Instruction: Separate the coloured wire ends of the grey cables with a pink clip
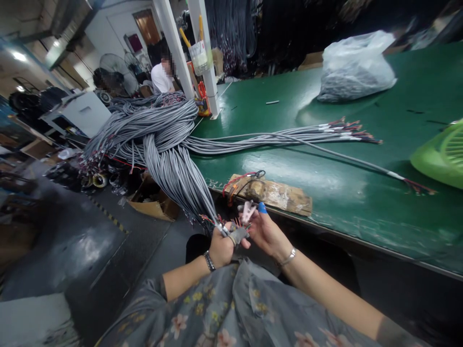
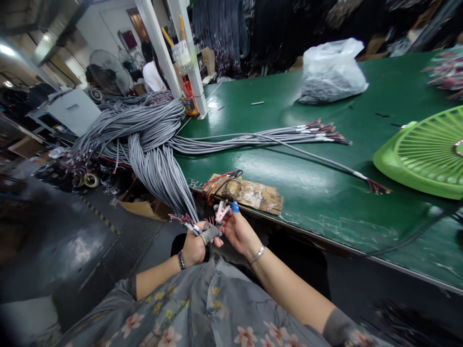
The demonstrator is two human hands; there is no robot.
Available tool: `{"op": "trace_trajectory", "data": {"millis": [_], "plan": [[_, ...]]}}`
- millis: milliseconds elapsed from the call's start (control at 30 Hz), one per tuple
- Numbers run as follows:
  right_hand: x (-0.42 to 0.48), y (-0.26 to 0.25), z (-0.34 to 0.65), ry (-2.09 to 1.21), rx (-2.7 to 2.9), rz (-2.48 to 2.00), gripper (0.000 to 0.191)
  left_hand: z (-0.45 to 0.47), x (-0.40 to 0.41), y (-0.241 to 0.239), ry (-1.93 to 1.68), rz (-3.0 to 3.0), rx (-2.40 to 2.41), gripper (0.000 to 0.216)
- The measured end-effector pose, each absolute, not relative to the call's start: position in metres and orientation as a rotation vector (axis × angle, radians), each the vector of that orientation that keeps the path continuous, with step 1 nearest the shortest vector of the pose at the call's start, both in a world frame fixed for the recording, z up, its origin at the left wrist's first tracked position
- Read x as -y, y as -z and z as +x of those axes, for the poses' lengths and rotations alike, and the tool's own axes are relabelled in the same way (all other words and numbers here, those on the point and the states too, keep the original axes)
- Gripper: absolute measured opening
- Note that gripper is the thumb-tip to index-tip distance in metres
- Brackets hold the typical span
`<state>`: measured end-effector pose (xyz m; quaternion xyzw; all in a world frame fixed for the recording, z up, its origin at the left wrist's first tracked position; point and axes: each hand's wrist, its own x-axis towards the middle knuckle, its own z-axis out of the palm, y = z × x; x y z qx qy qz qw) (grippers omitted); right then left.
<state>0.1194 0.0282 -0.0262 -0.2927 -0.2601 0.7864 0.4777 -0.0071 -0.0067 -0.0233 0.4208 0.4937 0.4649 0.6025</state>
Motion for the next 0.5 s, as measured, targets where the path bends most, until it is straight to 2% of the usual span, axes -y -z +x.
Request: {"op": "trace_trajectory", "data": {"millis": [200,333,500], "plan": [[-0.014,0.022,0.131,-2.051,0.742,-0.742,0.050,-0.013,0.012,0.009,-1.015,1.128,-1.145,0.045],[-0.004,0.016,0.132,-1.938,0.955,-0.828,0.038,-0.016,0.012,0.004,-0.905,1.264,-1.131,0.042],[-0.002,0.012,0.134,-1.705,1.253,-0.931,0.036,-0.022,0.008,0.010,-0.716,1.328,-1.104,0.037]]}}
